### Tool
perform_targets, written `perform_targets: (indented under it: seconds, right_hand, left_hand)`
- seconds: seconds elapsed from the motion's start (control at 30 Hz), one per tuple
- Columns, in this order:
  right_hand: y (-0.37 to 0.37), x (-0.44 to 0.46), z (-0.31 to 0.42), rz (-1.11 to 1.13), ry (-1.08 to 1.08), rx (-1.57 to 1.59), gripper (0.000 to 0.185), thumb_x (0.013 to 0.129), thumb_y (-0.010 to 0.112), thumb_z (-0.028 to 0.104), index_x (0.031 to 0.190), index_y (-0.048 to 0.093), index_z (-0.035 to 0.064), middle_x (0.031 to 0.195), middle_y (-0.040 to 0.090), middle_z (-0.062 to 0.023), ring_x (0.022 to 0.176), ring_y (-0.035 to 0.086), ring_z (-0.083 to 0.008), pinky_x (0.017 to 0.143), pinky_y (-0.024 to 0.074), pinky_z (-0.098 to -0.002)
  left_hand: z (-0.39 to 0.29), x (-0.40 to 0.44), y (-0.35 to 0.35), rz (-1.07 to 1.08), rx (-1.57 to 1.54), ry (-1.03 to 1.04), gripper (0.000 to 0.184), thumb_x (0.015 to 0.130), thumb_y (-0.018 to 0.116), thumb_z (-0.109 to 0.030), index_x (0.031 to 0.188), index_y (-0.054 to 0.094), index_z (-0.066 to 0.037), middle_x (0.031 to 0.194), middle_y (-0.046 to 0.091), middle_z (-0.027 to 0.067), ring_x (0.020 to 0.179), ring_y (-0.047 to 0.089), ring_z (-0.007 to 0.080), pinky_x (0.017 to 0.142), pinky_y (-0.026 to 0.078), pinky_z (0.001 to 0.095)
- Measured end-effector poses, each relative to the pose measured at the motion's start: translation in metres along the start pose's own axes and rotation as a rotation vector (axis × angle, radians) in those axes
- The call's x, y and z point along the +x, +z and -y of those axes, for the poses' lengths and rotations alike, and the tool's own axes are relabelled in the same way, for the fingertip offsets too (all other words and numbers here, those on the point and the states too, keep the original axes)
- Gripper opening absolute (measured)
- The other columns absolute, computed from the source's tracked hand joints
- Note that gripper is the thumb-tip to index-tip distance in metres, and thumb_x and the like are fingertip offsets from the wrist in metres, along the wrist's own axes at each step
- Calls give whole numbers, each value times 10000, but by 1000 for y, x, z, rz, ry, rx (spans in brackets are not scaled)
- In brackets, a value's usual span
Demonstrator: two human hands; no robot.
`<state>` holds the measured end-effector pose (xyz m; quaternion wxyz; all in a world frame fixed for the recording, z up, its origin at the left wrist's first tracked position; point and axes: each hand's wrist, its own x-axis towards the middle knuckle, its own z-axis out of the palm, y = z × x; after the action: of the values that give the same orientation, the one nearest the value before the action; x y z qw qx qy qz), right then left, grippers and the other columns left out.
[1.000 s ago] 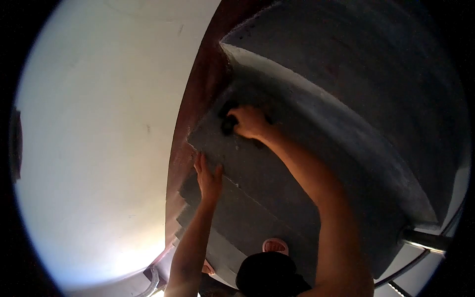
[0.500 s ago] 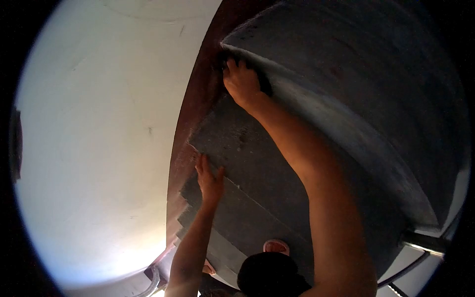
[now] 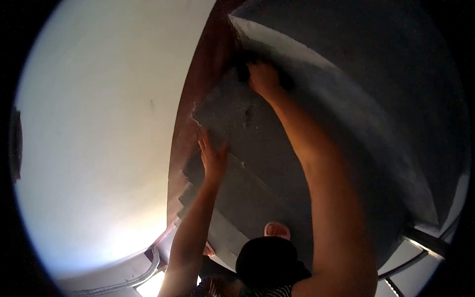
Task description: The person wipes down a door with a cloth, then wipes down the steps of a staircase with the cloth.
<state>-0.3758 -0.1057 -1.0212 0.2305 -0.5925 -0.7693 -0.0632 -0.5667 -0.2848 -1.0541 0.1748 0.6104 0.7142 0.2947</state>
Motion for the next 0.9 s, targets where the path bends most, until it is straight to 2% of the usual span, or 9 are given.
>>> perform_targets:
  seconds: [0.1, 0.2, 0.3, 0.37, 0.4, 0.47, 0.73, 0.87, 0.9]
  right_hand:
    - [-1, 3, 29, 86, 160, 232, 375, 648, 631, 137, 1019, 590, 101, 976, 572, -140, 906, 554, -313, 793, 445, -407]
    - [-7, -31, 74, 195, -85, 386, 363, 638, 631, 128, 999, 600, 100, 979, 581, -127, 911, 559, -301, 791, 443, -408]
    - [-20, -66, 104, 258, -197, 531, 371, 618, 636, 97, 987, 601, 81, 995, 579, -132, 922, 556, -301, 796, 441, -397]
    - [-25, -77, 114, 305, -258, 648, 377, 607, 635, 77, 983, 599, 67, 1001, 578, -138, 926, 555, -304, 803, 439, -390]
    - [-32, -78, 112, 226, -255, 750, 380, 604, 624, 59, 983, 596, 53, 1004, 576, -145, 934, 550, -309, 815, 435, -381]
    - [-57, -75, 96, 170, -201, 823, 388, 604, 601, 34, 992, 589, 32, 1014, 573, -157, 958, 539, -315, 839, 424, -366]
    - [-36, -67, -20, -7, 56, -10, 402, 637, 654, 111, 1036, 600, 117, 1057, 547, -131, 946, 536, -304, 823, 436, -387]
    - [-45, -101, 48, 198, 51, 293, 301, 675, 596, 92, 969, 633, 139, 953, 568, -131, 921, 533, -299, 769, 448, -405]
    - [-42, -117, 72, 146, 18, 320, 323, 587, 632, 81, 908, 638, 111, 923, 580, -115, 900, 543, -302, 780, 437, -398]
  left_hand:
    - [-1, 4, 0, -52, -72, 71, 725, 745, 610, -168, 1329, 204, -32, 1349, 275, 164, 1244, 290, 314, 984, 271, 422]
    - [6, -3, -5, -34, -304, 57, 739, 728, 626, -145, 1327, 210, -24, 1332, 298, 180, 1242, 294, 310, 974, 304, 386]
    - [9, -1, -22, 59, -739, -290, 702, 749, 611, -139, 1321, 223, -14, 1335, 304, 167, 1238, 302, 311, 959, 332, 344]
    - [19, -1, -32, 308, 26, -180, 627, 819, 550, -255, 1327, 248, -45, 1355, 302, 114, 1245, 297, 281, 976, 295, 367]
    - [24, -10, -30, 309, 28, -193, 627, 819, 550, -255, 1327, 248, -45, 1355, 302, 114, 1245, 297, 281, 976, 295, 367]
    - [34, -34, -21, 3, -1439, -573, 560, 882, 425, -380, 1335, 262, -93, 1366, 301, 61, 1260, 276, 242, 992, 244, 410]
    - [42, -35, 6, 121, -1524, -764, 534, 905, 294, -458, 1339, 265, -149, 1405, 240, 43, 1293, 207, 227, 1033, 130, 461]
    - [33, -45, 5, 121, -1641, -819, 528, 902, 278, -464, 1318, 300, -141, 1368, 294, 56, 1271, 244, 235, 1028, 146, 476]
    - [28, -44, 4, 119, -1688, -836, 527, 900, 273, -465, 1312, 310, -138, 1354, 313, 61, 1266, 253, 237, 1027, 152, 480]
